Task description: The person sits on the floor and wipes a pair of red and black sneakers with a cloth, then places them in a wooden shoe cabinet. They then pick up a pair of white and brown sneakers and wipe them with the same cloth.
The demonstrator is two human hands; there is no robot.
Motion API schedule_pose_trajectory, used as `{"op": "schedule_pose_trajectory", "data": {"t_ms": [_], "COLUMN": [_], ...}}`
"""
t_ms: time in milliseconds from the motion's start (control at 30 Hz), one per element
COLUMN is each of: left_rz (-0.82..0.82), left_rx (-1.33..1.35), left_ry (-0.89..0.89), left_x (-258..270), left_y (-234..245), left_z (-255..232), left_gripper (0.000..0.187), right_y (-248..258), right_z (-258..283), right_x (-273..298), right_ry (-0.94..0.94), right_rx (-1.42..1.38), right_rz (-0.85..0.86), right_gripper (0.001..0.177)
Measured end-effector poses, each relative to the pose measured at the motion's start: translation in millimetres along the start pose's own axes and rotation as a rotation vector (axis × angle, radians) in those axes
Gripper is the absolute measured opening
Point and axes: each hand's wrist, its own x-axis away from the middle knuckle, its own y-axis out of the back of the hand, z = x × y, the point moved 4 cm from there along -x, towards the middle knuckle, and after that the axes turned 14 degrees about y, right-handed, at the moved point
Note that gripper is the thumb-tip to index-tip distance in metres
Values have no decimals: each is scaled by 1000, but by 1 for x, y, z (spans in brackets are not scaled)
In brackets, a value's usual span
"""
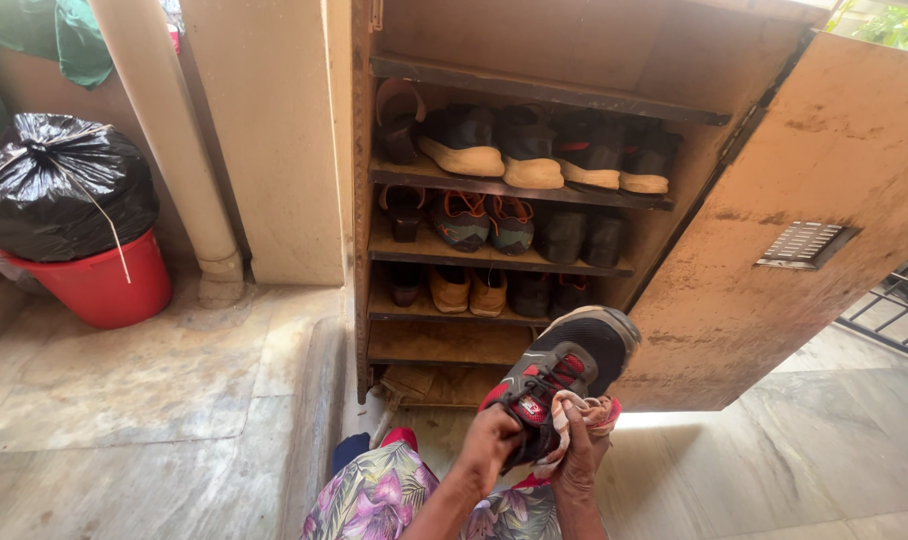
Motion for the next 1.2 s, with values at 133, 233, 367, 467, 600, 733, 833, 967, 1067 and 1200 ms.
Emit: {"op": "schedule_pose_trajectory", "data": {"t_ms": [133, 233, 367, 467, 600, 733, 833, 967, 1067, 1200], "left_rz": [-38, -46, 44, 12, -32, -108, -31, 9, -49, 64], "left_rx": [474, 588, 445, 314, -19, -358, -392, -403, -513, -586], "left_ry": [-10, 10, -28, -30, -2, 216, 192, 129, 107, -209], "left_x": [19, 28, 21, 0, -22, -22, -22, -20, -29, -43], "left_y": [-20, -37, -28, -4, 18, 23, 13, 14, 25, 42], "left_z": [-2, -14, -20, -10, 20, 46, 48, 41, 39, 48], "left_gripper": [27, 36, 38, 26, 19, 26, 31, 41, 51, 50], "right_y": [-3, -3, -1, -2, -14, -76, -109, -114, -117, -131], "right_z": [-7, -18, -23, 3, 64, 95, 104, 97, 96, 104], "right_x": [13, 25, 25, 5, -16, -26, -18, -8, 3, 44], "right_ry": [-143, -209, -382, -297, -89, 319, 772, 546, 430, 461], "right_rx": [-84, -99, 41, 237, 427, 582, 1042, 859, 861, 929], "right_rz": [45, 91, 144, 74, 31, 480, 710, 787, 849, 1034], "right_gripper": [35, 34, 33, 37, 44, 83, 97, 84, 67, 57]}}
